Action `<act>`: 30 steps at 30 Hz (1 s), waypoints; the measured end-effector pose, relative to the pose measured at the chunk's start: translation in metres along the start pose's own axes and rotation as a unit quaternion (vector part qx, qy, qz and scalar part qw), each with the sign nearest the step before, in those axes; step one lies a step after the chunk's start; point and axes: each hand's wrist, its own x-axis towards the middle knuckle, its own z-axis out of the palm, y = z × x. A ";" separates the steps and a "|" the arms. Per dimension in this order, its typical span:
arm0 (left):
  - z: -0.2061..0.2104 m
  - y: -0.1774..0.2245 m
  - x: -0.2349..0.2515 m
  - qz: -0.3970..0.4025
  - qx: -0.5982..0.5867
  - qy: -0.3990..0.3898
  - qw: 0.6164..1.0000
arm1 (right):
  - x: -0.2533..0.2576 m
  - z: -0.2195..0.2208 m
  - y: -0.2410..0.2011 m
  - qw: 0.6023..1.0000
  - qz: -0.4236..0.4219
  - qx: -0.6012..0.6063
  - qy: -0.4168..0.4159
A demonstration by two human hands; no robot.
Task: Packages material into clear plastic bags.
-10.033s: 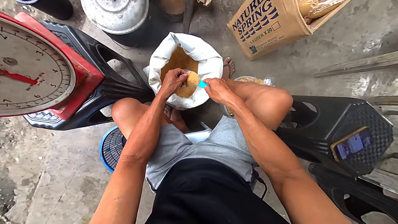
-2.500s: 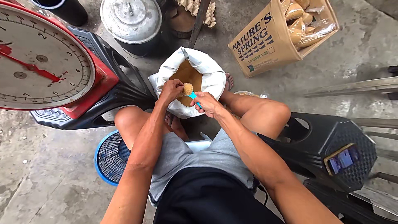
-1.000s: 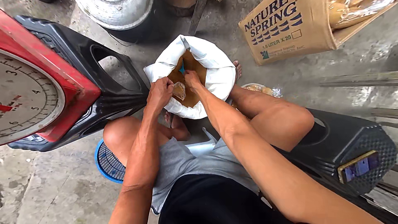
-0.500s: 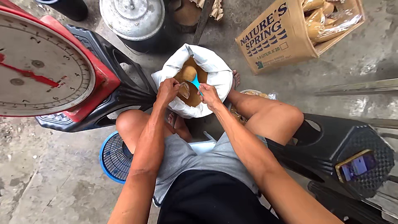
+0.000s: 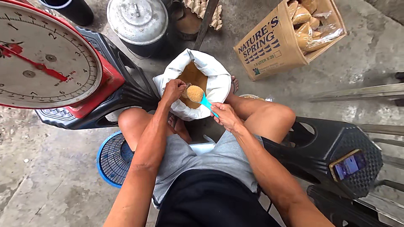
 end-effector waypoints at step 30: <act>0.010 -0.001 0.013 -0.027 0.000 0.031 0.999 | 0.021 0.051 -0.076 0.847 -0.065 -0.528 0.009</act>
